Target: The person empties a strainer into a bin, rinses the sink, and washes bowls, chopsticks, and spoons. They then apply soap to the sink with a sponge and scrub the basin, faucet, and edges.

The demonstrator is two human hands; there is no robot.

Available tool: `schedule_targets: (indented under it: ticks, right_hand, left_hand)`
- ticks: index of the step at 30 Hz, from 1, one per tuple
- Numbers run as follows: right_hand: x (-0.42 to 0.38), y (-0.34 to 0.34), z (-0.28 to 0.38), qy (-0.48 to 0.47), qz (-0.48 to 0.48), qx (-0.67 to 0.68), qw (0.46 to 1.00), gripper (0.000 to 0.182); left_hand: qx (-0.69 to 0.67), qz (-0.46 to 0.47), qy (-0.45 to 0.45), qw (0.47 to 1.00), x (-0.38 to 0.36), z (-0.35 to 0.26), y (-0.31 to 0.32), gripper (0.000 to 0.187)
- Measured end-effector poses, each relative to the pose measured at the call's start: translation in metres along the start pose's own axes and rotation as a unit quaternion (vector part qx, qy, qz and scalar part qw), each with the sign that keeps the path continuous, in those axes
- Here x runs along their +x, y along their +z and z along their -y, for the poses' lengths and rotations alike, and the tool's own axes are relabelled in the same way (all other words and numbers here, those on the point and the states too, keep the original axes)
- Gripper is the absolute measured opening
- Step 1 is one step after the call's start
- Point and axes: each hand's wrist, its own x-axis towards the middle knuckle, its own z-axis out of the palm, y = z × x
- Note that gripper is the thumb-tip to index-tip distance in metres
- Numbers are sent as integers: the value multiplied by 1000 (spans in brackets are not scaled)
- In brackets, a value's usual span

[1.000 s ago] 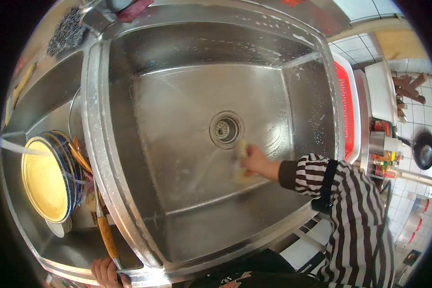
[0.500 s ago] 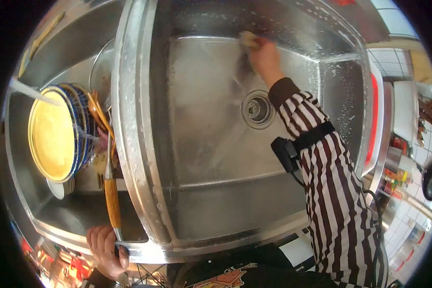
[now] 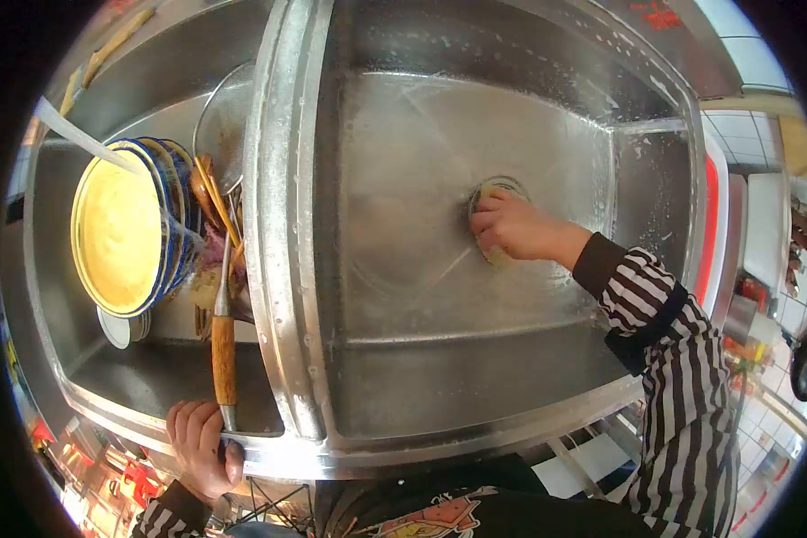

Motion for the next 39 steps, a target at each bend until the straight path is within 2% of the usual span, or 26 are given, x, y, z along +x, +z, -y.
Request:
schedule_targets:
  ticks: [3,4,6,8,10,12,14,16,19,21,23,25,26,29,32,34,35,37,38,39]
  right_hand:
    - [43,27,31,-95,-105,21,990,7]
    - [65,55,51,-134,-150,-59,978,8]
    - [99,56,96,-216,-100,-2,971,8]
    - [107,69,98,-237,-97,15,966,8]
    - [105,81,73,-160,-124,-19,979,11]
    - [83,50,44,-53,-76,14,996,7]
    - [43,24,12,29,-90,2,996,9]
    - [2,15,-14,62,-27,-23,997,11]
    - [-26,-1,-25,102,5,-62,993,12]
    - [7,1,2,14,-64,-60,996,6]
    - [55,41,27,-87,-98,-57,990,3]
    - [97,42,46,-207,-70,-82,972,5]
    - [108,42,38,-206,-76,-82,972,5]
    - [119,31,-10,-103,-148,-24,983,6]
    - [64,-1,-53,45,-180,-38,982,11]
    - [20,-9,-64,117,-141,-60,981,16]
    - [8,-18,-70,112,-141,-68,981,16]
    - [-7,-26,-75,169,-56,-76,981,20]
    - [-2,-29,-80,170,-57,-78,981,20]
    - [12,-33,-90,179,-93,-136,970,19]
  left_hand:
    - [0,3,10,1000,2,-1,-1,34]
    - [-2,8,5,1000,1,-1,-1,34]
    - [-2,12,-2,1000,1,-1,0,34]
    - [0,12,-2,1000,0,0,1,34]
    - [-2,7,-5,1000,-1,1,2,34]
    - [-3,7,-7,1000,-3,2,3,33]
    - [-2,-1,-11,1000,-3,2,3,33]
    - [-11,0,0,1000,-1,1,1,33]
    - [-11,-2,0,1000,-1,2,2,33]
    - [-7,-4,6,1000,-1,1,2,33]
    - [15,-10,6,1000,-3,2,3,34]
    - [16,-6,6,1000,-2,2,4,35]
    - [1,-14,9,1000,-1,3,5,35]
    - [-9,-4,12,1000,1,1,1,36]
    - [-13,-10,2,1000,3,0,1,36]
    - [-10,-3,3,1000,-1,3,3,34]
    - [-9,-12,1,1000,1,3,3,34]
    - [-3,-14,21,1000,4,-1,-2,31]
    - [-3,-15,22,1000,4,-2,-2,31]
    - [4,-16,24,1000,6,-3,-2,31]
